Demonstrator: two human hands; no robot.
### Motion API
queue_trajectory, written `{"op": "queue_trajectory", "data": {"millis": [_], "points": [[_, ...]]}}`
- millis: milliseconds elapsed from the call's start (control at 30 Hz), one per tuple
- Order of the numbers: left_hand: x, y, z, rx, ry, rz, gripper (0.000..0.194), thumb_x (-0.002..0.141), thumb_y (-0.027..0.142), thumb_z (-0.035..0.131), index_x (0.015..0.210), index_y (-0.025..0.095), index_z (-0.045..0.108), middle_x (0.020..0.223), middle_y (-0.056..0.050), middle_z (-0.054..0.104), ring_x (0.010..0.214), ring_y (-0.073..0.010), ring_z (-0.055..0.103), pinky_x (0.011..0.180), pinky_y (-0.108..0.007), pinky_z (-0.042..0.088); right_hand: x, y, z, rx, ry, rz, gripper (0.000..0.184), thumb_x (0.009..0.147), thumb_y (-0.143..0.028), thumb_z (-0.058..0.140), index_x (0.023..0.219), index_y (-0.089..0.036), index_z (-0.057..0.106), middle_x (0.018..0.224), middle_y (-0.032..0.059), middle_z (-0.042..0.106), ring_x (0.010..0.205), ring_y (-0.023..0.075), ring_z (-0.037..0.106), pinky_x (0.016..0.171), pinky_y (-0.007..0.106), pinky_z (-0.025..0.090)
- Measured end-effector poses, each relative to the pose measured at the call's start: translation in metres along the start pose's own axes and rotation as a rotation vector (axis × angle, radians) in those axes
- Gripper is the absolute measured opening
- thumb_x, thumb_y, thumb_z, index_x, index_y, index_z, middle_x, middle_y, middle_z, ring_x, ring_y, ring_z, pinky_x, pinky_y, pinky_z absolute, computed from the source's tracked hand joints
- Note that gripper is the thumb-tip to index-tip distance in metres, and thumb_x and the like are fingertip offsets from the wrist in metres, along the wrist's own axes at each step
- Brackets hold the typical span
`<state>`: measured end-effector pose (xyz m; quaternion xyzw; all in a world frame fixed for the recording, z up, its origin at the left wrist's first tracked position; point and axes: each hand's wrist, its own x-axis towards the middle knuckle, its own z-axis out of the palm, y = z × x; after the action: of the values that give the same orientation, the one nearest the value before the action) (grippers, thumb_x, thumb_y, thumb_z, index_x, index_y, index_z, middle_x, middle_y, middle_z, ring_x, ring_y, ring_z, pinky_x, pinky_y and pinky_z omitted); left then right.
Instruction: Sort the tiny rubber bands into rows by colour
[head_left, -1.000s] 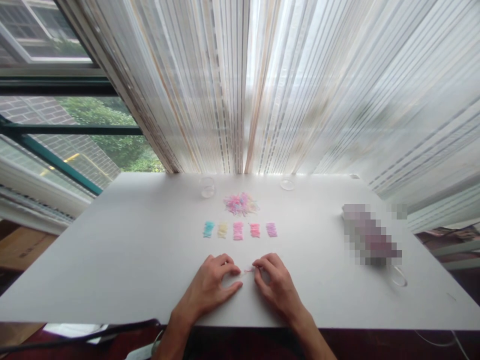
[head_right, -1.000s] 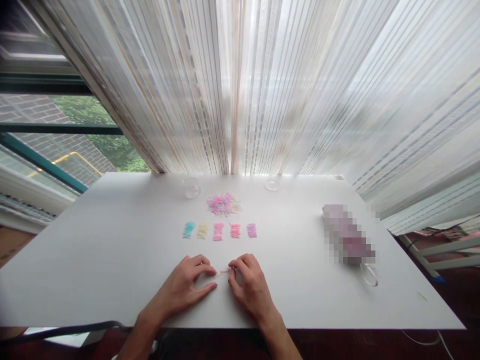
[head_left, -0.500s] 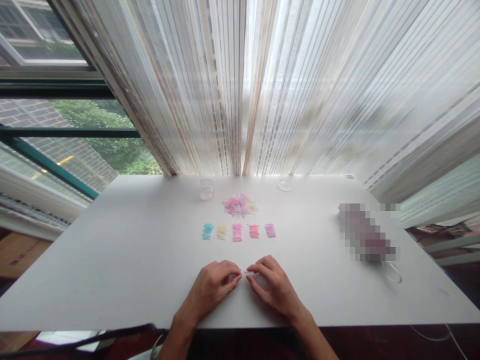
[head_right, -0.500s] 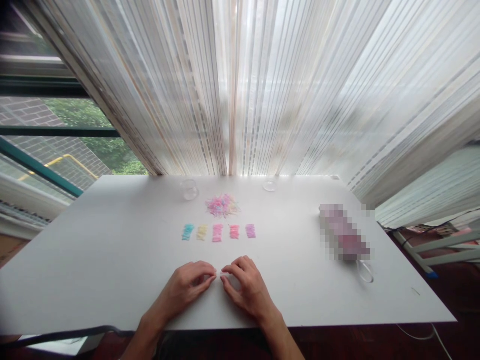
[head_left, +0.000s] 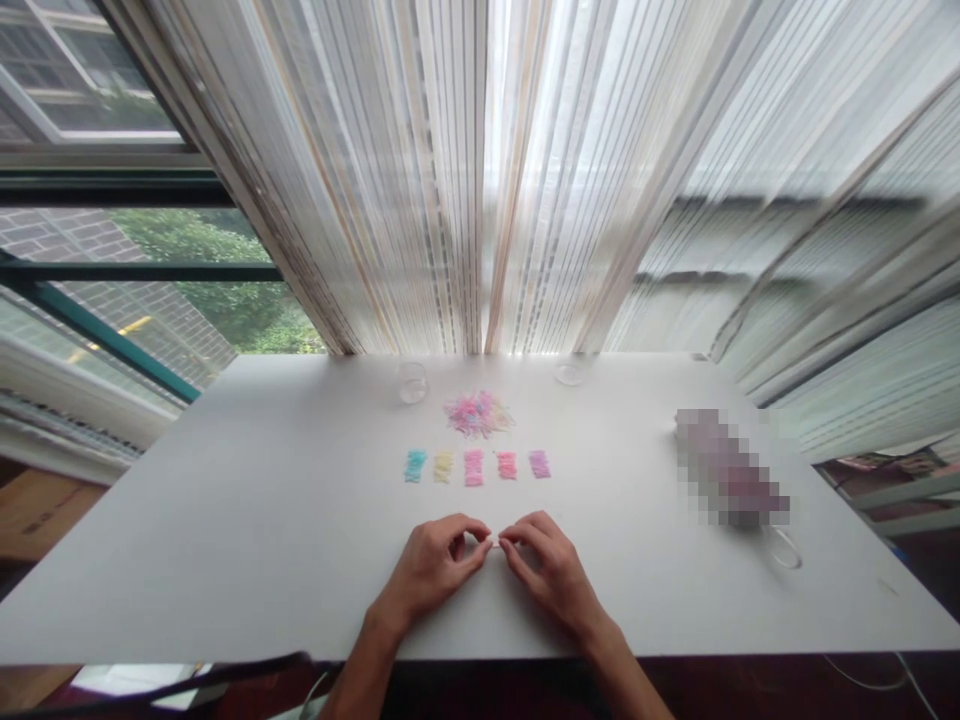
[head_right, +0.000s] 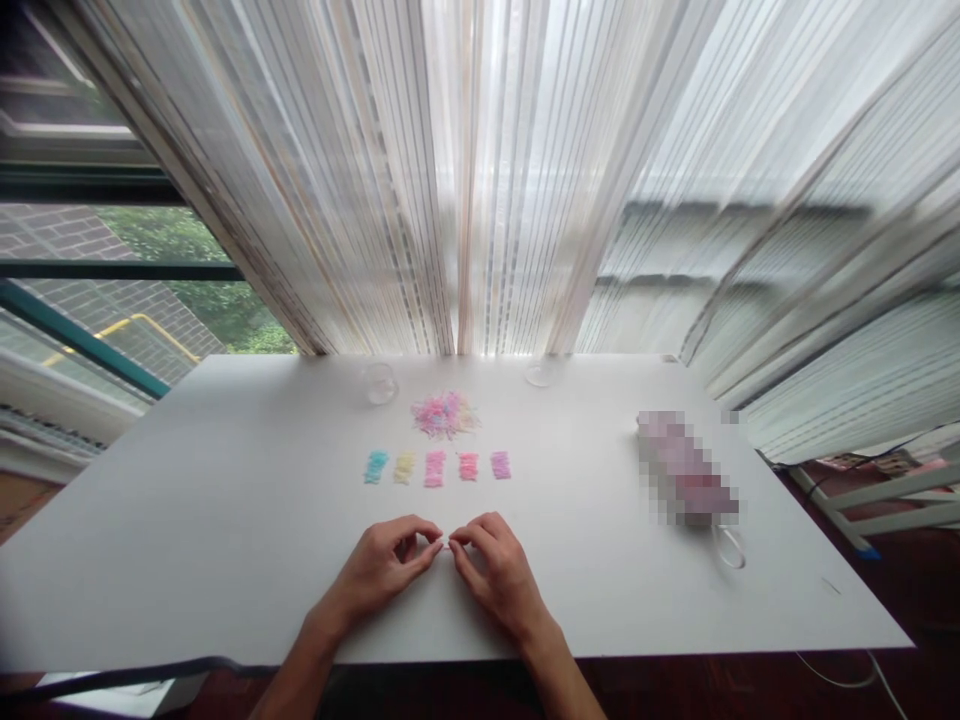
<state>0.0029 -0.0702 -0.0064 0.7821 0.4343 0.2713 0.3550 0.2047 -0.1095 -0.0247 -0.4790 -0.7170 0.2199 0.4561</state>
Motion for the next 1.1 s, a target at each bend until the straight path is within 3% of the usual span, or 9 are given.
{"op": "queue_trajectory", "data": {"millis": [1100], "points": [[-0.0003,0.0011,0.0035,-0.016,0.056,0.003,0.017,0.092,0.03,0.062,0.087,0.02,0.074,0.071,0.0,0.069,0.056,-0.0101,0.054,0.057,-0.021,0.043,0.0012,0.003,-0.0007,0.031,-0.013,0.036,0.011,0.098,-0.017,0.057,0.095,-0.022,0.067,0.085,0.0033,0.064,0.077,0.0169,0.063,0.071,0.028,0.055]]}}
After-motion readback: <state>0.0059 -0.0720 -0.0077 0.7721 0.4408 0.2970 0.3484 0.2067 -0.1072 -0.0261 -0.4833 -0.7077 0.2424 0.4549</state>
